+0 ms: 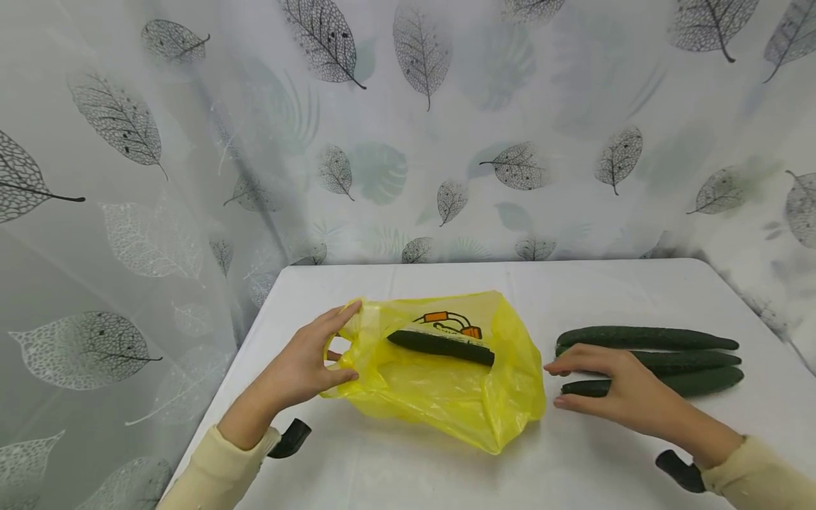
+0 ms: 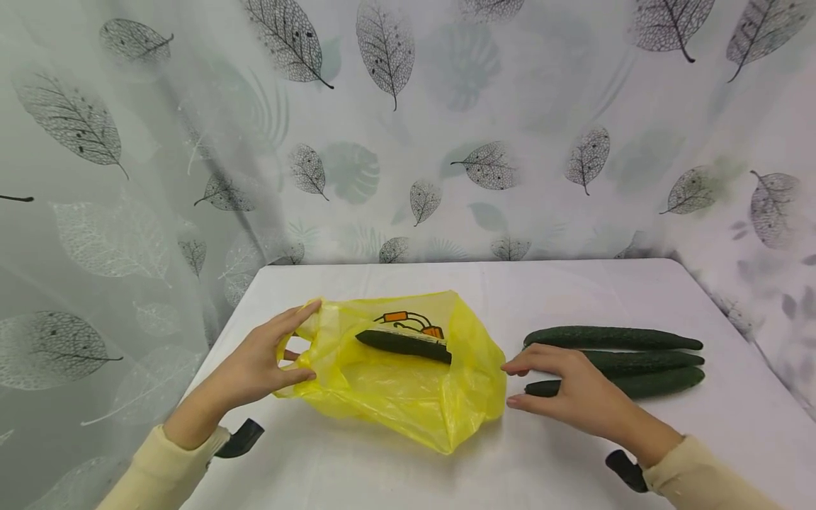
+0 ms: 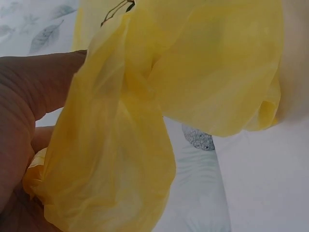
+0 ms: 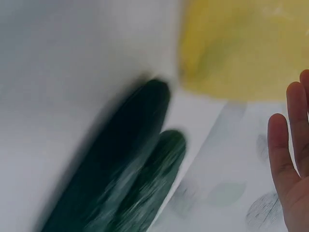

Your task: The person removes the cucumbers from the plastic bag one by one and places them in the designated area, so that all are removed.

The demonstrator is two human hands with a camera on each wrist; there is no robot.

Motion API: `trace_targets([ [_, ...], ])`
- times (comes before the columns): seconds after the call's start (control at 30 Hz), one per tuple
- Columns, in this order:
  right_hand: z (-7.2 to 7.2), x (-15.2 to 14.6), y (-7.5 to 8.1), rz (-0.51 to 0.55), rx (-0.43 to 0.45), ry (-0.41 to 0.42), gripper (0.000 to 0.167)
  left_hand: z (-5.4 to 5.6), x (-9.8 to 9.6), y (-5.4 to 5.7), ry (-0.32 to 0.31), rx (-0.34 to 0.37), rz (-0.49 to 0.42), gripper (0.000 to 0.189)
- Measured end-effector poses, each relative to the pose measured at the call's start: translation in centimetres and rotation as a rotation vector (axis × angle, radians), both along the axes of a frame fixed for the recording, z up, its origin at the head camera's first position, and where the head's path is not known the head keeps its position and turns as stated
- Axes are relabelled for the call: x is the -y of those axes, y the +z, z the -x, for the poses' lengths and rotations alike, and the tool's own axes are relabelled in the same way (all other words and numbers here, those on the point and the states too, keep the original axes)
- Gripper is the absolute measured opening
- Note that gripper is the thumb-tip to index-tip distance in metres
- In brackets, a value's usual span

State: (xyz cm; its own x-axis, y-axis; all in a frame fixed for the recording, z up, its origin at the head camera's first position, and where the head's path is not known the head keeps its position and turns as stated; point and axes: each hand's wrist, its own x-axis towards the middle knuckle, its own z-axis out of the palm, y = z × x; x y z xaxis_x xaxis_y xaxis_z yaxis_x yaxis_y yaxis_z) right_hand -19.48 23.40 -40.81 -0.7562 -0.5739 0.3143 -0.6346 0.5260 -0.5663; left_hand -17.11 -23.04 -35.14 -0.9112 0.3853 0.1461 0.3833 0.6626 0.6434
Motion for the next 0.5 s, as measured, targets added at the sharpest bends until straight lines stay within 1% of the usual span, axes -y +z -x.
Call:
trace_targets([
  [0.13, -0.4, 1.8, 0.9, 0.097, 0.049, 0.065, 0.038, 0.0, 0.1, 0.0, -0.001, -0.001, -0.005, 0.104],
  [0.27, -0.8, 3.5, 1.8, 0.123, 0.087, 0.096, 0.037, 0.0, 0.1, 0.1, -0.006, -0.006, -0.006, 0.104],
  [0.37, -0.9, 4.7, 2.3, 0.141, 0.139, 0.106, 0.037, -0.1, 0.1, 0.0, -0.012, -0.015, -0.011, 0.104],
  [0.5, -0.9, 6.4, 2.9, 0.189, 0.190, 0.157, 0.035, -0.1, 0.0, -0.1, -0.018, -0.015, -0.024, 0.104],
])
